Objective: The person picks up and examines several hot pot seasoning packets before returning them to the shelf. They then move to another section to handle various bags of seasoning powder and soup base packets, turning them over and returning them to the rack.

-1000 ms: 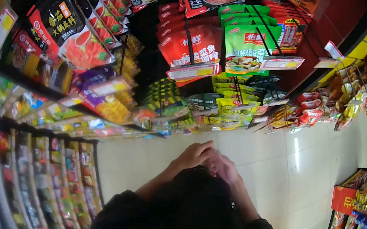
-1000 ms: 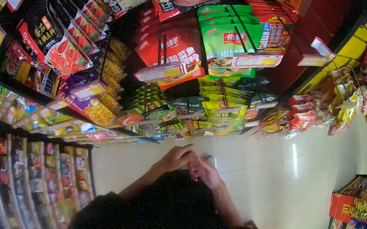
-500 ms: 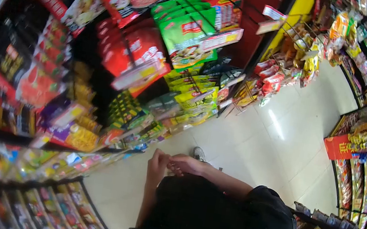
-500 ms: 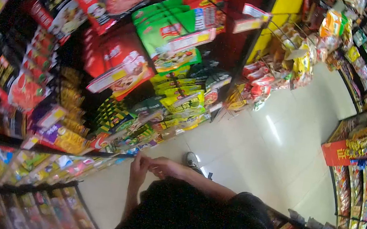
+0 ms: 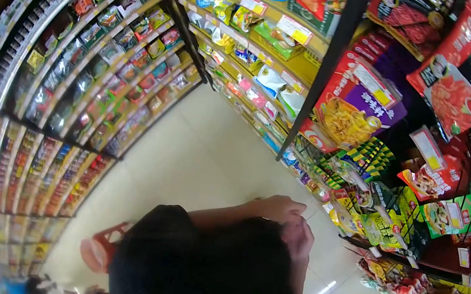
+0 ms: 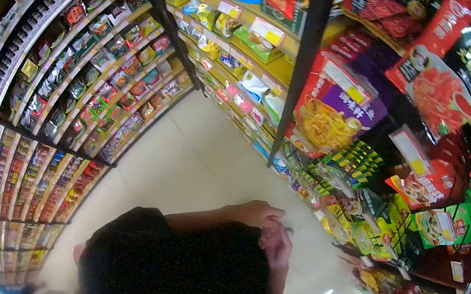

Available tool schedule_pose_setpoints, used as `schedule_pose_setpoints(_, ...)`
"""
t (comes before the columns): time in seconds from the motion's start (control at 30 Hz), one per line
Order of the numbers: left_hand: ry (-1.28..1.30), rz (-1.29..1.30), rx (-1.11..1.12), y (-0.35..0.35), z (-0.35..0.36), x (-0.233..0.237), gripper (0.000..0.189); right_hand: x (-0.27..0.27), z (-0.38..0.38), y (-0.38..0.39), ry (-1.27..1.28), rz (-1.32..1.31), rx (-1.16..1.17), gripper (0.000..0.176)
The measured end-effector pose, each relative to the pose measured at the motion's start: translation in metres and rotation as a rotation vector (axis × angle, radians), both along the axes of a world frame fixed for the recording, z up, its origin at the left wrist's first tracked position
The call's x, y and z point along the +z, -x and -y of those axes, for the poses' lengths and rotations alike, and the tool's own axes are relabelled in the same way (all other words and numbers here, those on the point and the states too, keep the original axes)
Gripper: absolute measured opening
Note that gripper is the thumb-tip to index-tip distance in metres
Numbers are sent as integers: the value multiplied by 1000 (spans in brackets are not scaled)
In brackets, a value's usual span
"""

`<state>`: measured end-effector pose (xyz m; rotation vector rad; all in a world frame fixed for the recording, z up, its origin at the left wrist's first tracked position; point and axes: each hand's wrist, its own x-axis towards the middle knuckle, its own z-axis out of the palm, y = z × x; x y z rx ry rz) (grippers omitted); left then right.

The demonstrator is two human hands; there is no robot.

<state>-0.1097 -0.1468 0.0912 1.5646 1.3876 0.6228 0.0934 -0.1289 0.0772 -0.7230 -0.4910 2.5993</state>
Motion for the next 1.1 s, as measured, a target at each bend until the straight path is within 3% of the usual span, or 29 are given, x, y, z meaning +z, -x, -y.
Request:
schedule_pose_setpoints(0.1, -233, -4, 149, 11, 19, -37, 33, -12, 2, 22, 9, 60, 49, 35)
schedule_pose_setpoints(0.23, -153, 122, 227, 21, 32, -36, 29, -5, 8, 32, -62, 189, 55, 32)
schedule_pose_setpoints(0.4, -86, 211, 129, 18, 18, -27, 22, -1, 13, 26, 7, 192, -50, 27)
schedule_pose_setpoints(0.6, -145, 70, -151, -10, -9, -28, 17, 13, 27, 2, -44, 224, -229, 31)
schedule_pose_setpoints(0.67, -167, 21, -149, -29, -12, -29, 19, 1, 29, -16, -142, 268, -288, 34)
schedule_pose_setpoints(0.77, -123, 9, -102, -53, -23, -9, 24, 0, 17, -39, -12, 256, -350, 37)
schedule_pose_setpoints(0.9, -84, 5, 40, -83, -27, 8, 28, -1, -4, -65, -70, 180, -290, 36)
schedule_pose_setpoints(1.0, -45, 62, 51, -90, -25, -1, 29, 3, -15, -73, 29, 160, -188, 35)
schedule_pose_setpoints(1.1, -57, -123, 118, -94, -17, -18, 29, -18, -28, -82, 56, 85, -23, 34)
